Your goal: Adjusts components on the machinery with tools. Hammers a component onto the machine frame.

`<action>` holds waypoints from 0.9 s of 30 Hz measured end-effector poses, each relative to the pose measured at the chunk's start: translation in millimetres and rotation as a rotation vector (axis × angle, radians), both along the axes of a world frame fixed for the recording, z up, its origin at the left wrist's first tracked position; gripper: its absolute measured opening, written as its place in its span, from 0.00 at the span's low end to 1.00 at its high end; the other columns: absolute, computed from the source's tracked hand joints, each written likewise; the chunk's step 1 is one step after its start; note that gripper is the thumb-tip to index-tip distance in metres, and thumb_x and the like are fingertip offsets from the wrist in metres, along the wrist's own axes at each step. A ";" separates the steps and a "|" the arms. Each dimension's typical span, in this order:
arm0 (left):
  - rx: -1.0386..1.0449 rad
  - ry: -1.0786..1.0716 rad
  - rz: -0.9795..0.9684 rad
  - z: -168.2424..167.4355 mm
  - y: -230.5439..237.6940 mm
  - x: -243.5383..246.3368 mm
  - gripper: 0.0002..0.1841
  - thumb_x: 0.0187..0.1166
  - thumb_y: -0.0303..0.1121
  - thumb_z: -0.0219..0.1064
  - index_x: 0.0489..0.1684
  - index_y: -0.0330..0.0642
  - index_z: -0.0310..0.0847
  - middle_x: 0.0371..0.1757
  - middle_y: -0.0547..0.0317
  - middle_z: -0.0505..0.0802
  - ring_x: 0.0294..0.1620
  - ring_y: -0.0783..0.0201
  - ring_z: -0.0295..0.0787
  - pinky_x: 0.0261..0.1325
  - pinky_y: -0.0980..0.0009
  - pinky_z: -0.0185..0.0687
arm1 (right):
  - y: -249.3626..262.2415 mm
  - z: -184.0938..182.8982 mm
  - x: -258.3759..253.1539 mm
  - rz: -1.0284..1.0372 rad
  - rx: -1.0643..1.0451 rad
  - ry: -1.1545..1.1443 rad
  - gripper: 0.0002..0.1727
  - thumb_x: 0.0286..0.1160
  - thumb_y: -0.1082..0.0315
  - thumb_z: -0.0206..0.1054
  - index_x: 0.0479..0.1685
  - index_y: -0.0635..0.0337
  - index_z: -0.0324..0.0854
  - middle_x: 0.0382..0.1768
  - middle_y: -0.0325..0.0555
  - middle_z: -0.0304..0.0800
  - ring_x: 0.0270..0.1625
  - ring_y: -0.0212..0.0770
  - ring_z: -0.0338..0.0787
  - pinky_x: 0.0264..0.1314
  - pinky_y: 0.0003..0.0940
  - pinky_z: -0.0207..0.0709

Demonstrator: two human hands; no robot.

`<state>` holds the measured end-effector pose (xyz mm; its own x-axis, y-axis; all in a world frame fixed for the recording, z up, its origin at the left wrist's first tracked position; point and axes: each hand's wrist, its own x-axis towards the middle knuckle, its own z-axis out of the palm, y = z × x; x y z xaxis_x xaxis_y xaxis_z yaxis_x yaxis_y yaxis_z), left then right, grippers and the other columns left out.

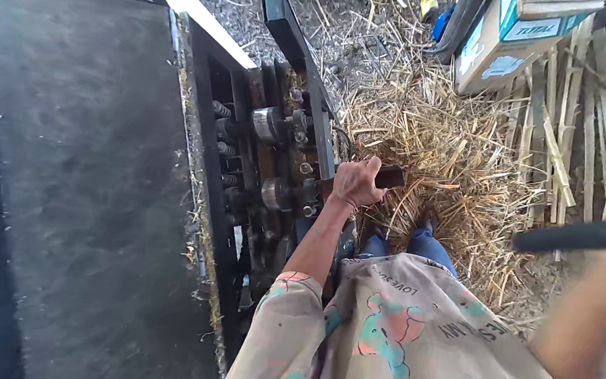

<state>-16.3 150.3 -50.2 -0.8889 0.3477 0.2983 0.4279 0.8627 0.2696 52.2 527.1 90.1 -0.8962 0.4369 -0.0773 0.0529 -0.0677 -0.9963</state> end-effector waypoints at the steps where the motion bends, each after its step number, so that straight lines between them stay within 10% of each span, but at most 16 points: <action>1: -0.004 -0.024 -0.007 2.6 0.4 -1.4 0.23 0.49 0.53 0.79 0.28 0.44 0.82 0.16 0.56 0.85 0.16 0.54 0.85 0.16 0.55 0.74 | -57.1 -28.3 6.7 0.062 0.024 -0.029 0.12 0.86 0.69 0.47 0.37 0.54 0.74 0.16 0.31 0.80 0.17 0.29 0.82 0.25 0.31 0.84; 5: -0.092 -0.237 -0.133 13.0 7.1 14.7 0.26 0.51 0.52 0.83 0.39 0.43 0.87 0.26 0.51 0.91 0.26 0.48 0.91 0.27 0.45 0.85 | -134.2 -71.3 26.2 0.546 -0.404 -0.585 0.17 0.95 0.56 0.46 0.52 0.60 0.71 0.16 0.39 0.74 0.10 0.35 0.76 0.13 0.35 0.81; 13: -0.085 -0.198 -0.123 4.6 6.5 7.1 0.22 0.53 0.50 0.79 0.37 0.43 0.84 0.23 0.53 0.89 0.22 0.50 0.89 0.22 0.51 0.80 | -53.0 -66.5 13.6 0.308 -0.331 -0.450 0.24 0.97 0.52 0.32 0.45 0.52 0.72 0.14 0.31 0.70 0.08 0.29 0.70 0.10 0.27 0.75; 27: 0.093 -0.081 -0.322 21.3 28.4 12.6 0.17 0.54 0.45 0.79 0.29 0.44 0.82 0.20 0.56 0.86 0.20 0.55 0.87 0.19 0.55 0.77 | -107.1 -75.1 38.2 0.531 -0.472 -0.575 0.25 0.96 0.51 0.31 0.56 0.59 0.69 0.16 0.39 0.74 0.09 0.34 0.75 0.09 0.32 0.78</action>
